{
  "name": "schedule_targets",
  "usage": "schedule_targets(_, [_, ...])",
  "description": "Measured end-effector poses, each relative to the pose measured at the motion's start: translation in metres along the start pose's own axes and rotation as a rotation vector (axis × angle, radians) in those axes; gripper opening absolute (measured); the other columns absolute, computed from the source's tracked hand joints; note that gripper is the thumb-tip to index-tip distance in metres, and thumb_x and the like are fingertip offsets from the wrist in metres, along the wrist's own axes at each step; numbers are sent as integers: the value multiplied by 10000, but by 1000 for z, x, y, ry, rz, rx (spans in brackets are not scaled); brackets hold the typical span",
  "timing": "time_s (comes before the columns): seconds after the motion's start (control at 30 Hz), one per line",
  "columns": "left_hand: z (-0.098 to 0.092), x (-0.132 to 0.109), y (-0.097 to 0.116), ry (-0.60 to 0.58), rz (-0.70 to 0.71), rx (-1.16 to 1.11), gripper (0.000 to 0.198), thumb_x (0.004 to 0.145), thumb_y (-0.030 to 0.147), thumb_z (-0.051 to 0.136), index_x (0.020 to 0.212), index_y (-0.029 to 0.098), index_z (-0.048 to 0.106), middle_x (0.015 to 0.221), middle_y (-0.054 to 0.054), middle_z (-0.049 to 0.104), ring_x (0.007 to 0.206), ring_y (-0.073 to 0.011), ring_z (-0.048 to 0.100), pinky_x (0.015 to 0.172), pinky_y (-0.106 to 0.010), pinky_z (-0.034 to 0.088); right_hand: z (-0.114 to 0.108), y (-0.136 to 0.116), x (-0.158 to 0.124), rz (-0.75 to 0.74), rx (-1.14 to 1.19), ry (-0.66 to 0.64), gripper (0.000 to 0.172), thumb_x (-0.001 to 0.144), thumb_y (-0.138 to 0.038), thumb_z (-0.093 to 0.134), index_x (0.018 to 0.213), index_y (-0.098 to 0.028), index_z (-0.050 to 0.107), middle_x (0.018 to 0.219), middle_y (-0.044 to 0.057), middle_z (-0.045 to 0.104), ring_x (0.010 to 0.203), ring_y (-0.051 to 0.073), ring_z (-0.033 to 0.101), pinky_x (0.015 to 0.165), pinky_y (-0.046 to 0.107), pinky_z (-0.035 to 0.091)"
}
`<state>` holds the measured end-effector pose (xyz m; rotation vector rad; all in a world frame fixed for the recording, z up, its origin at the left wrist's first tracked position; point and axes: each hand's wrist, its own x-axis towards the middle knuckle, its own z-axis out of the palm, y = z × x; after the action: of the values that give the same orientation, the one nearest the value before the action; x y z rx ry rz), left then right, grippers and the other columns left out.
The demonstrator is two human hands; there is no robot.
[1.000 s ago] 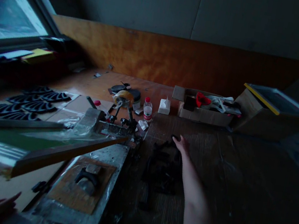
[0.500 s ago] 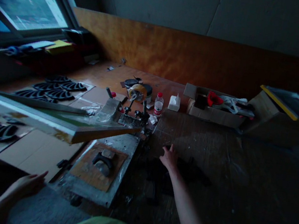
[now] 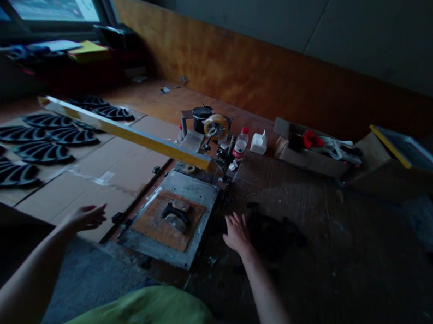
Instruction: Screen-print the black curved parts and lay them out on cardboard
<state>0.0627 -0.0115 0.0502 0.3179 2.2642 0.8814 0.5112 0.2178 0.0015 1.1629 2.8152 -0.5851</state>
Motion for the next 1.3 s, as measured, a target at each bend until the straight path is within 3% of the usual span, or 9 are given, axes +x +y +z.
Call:
schedule_targets(0.1, [-7, 20, 12, -132, -4, -69, 486, 621, 599, 683, 705, 135, 568, 613, -69, 656, 540, -156, 608, 562, -275, 522, 15, -23, 4, 193, -16, 10, 655, 756, -88, 599, 1392, -145, 455, 1290, 150, 610, 1281, 250, 483, 1156, 445, 199])
schedule_targets(0.23, [-22, 53, 19, -205, 88, -62, 549, 581, 657, 691, 715, 141, 563, 606, -56, 650, 527, -149, 590, 564, -284, 513, 14, -36, 7, 380, 27, 57, 510, 754, -39, 547, 1241, -182, 592, 1232, 114, 651, 1187, 223, 572, 1053, 334, 361])
schedule_targets(0.5, [-33, 103, 40, -358, 267, -130, 650, 509, 734, 704, 706, 125, 593, 616, -55, 658, 553, -132, 588, 569, -255, 494, -13, -36, -29, 813, 398, 498, 331, 693, -399, 703, 955, -202, 654, 944, 77, 726, 916, 256, 684, 784, 334, 521])
schedule_targets(0.67, [-22, 57, 104, -461, 442, -304, 646, 590, 696, 697, 909, 135, 658, 609, -12, 643, 540, -118, 585, 569, -239, 495, 6, -40, -57, 975, 796, 666, 468, 575, -462, 746, 915, -167, 618, 850, 76, 709, 783, 250, 695, 641, 339, 563])
schedule_targets(0.8, [-21, 0, 172, -530, 632, -608, 678, 762, 671, 569, 1251, 202, 548, 627, 32, 621, 521, -93, 562, 569, -214, 491, 3, -40, -57, 1060, 533, 727, 498, 555, -351, 734, 1003, -156, 636, 1050, 147, 692, 1088, 328, 623, 934, 454, 493])
schedule_targets(0.93, [-24, -38, 211, -591, 772, -699, 588, 810, 699, 472, 1018, 167, 611, 596, 8, 601, 508, -110, 557, 527, -223, 484, -25, -46, -37, 862, 417, 775, 535, 646, -377, 654, 1130, -149, 633, 1247, 176, 618, 1227, 323, 531, 1050, 478, 391])
schedule_targets(1.07, [-30, -49, 189, -541, 746, -632, 591, 789, 703, 499, 854, 136, 654, 585, -14, 611, 497, -116, 544, 484, -215, 438, -54, -61, -17, 636, 654, 819, 509, 706, -461, 624, 1127, -174, 640, 1155, 138, 670, 1068, 280, 625, 916, 444, 494])
schedule_targets(1.2, [-24, -41, 117, -603, 499, -422, 600, 715, 685, 609, 895, 120, 705, 643, -32, 658, 491, -119, 536, 441, -209, 369, -79, -92, 6, 406, 716, 807, 443, 772, -486, 604, 1066, -159, 659, 1015, 117, 703, 896, 228, 657, 838, 405, 533])
schedule_targets(1.3, [-2, -27, 61, -633, 410, -339, 708, 655, 624, 704, 1173, 144, 650, 746, -30, 693, 581, -142, 591, 491, -210, 406, -91, -133, 36, 224, 511, 747, 465, 802, -429, 625, 1202, -192, 608, 1193, 117, 636, 975, 223, 629, 872, 406, 525])
